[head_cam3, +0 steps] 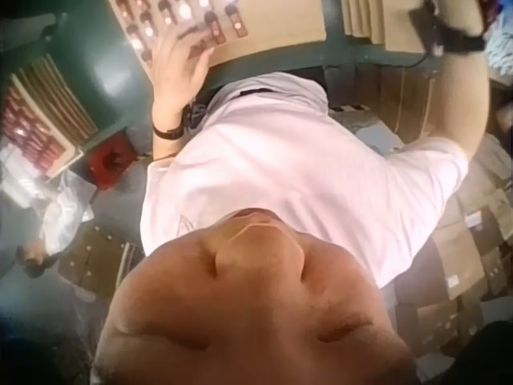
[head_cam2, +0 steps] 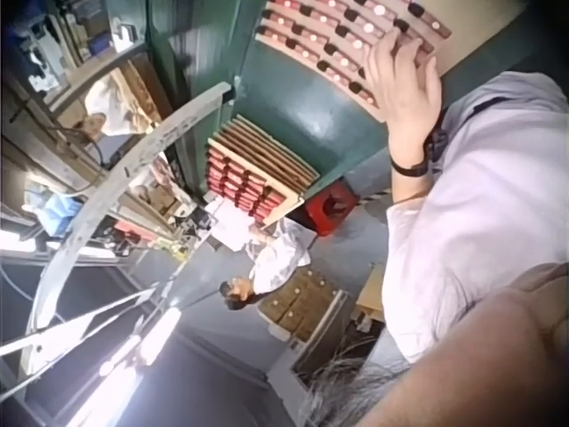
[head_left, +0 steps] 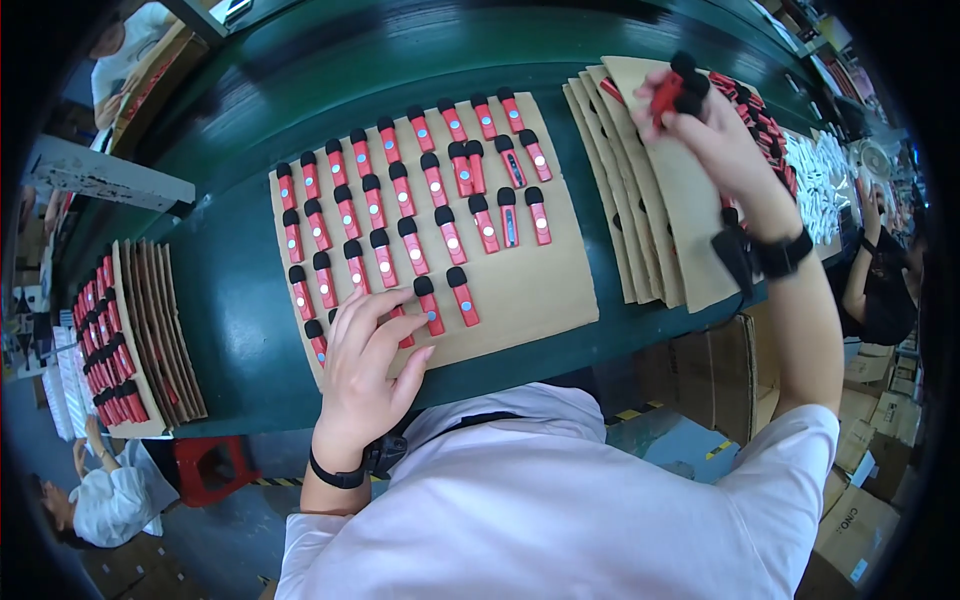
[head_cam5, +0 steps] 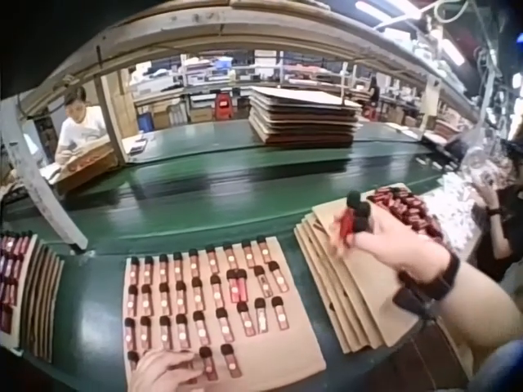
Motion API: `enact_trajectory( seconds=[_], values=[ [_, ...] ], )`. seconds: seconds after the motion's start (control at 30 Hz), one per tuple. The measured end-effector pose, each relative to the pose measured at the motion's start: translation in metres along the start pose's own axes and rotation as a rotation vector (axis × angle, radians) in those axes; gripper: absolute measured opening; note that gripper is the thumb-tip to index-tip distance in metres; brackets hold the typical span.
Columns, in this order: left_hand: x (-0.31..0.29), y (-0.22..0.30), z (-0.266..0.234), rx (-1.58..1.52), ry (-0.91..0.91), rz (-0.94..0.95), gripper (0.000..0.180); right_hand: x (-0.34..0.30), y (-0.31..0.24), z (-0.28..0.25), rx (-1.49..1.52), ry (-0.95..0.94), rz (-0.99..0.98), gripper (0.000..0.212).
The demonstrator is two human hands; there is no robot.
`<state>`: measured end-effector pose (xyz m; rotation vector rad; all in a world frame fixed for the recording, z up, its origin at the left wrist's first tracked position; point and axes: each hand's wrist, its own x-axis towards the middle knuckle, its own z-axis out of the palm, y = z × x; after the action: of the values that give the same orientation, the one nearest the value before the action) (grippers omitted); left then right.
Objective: Assembling small electronic components and placing them systematically into an assembly tray.
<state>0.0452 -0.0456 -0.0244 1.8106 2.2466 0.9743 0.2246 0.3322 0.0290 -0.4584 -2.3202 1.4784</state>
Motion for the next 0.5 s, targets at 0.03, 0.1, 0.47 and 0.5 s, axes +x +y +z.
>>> enact_trajectory(
  seconds=[0.03,0.1,0.47,0.5],
  values=[
    [0.000,-0.002,-0.001,-0.019,0.001,0.009,0.031,-0.012,-0.014,0.024,0.510,0.012,0.178,0.040],
    [0.002,0.000,-0.002,-0.041,-0.002,0.021,0.031,-0.043,-0.035,0.057,0.922,0.002,0.345,0.045],
    [0.029,0.023,0.005,-0.357,-0.145,0.117,0.035,-0.103,-0.041,0.188,-0.190,-0.270,-0.016,0.034],
    [0.028,0.020,0.005,-0.352,-0.148,0.105,0.035,-0.102,-0.041,0.189,-0.179,-0.278,-0.016,0.034]
  ],
)
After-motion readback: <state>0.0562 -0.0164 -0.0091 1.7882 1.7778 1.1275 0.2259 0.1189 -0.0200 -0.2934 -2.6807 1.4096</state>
